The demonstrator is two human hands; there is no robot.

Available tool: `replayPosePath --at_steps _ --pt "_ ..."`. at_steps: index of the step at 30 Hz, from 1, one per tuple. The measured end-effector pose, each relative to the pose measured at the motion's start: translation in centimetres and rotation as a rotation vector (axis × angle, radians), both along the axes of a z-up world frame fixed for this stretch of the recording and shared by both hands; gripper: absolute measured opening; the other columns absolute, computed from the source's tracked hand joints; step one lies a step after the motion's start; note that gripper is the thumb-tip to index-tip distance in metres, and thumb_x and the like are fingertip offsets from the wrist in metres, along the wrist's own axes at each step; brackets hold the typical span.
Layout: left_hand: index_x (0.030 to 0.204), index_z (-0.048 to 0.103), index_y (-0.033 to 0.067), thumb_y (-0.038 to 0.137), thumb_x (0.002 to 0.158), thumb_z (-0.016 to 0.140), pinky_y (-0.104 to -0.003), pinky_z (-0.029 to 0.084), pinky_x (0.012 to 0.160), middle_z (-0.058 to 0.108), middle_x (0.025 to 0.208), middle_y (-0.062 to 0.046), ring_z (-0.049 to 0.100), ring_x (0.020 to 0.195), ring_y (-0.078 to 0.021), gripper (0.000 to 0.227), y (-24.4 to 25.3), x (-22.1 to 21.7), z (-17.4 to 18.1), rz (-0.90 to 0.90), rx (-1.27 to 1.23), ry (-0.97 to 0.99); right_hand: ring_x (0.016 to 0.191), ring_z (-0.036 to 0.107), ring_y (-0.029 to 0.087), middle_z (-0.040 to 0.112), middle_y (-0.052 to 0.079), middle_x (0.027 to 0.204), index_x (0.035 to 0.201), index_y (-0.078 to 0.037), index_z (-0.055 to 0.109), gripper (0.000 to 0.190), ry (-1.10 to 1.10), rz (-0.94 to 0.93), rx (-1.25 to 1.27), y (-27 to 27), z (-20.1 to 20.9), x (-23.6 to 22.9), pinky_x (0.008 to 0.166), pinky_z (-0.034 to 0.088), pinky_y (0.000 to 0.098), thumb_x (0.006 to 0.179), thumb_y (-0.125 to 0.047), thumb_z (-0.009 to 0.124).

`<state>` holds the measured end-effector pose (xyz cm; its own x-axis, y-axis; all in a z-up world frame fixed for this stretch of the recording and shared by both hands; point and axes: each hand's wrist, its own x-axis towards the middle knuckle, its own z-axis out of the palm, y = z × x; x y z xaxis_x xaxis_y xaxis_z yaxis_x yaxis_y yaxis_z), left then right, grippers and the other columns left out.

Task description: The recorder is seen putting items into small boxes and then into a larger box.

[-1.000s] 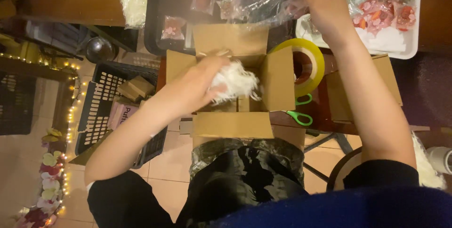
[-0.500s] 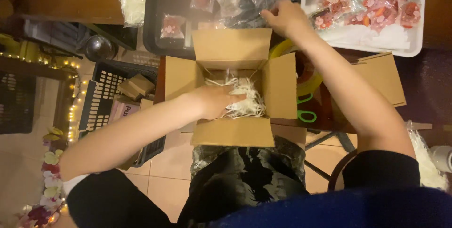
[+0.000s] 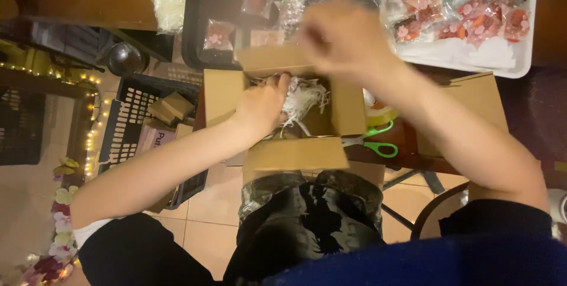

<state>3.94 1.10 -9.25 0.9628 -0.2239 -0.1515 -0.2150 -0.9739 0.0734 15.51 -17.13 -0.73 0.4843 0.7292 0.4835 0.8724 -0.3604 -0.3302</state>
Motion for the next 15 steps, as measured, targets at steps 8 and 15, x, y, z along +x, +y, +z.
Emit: replayPosePath --at_steps 8,15 --pt "0.115 0.053 0.0002 0.024 0.076 0.082 -0.043 0.058 0.072 0.070 0.097 -0.019 0.073 0.084 -0.0357 0.054 1.8 0.5 -2.6 0.011 -0.247 -0.060 0.087 0.068 0.025 0.070 0.004 0.089 0.091 -0.014 0.069 0.015 0.050 0.193 -0.530 1.4 -5.4 -4.0 0.072 0.053 0.0402 0.083 -0.026 0.074" --pt "0.091 0.077 0.0136 0.013 0.091 0.065 -0.037 0.052 0.074 0.076 0.091 -0.007 0.073 0.087 -0.0222 0.013 1.7 0.3 -7.1 -0.212 0.327 -0.056 0.101 0.064 0.028 0.068 0.006 0.113 0.114 -0.020 0.073 0.038 0.030 0.177 -0.821 0.7 -9.4 -5.8 0.089 0.045 0.0470 0.077 -0.032 0.074"
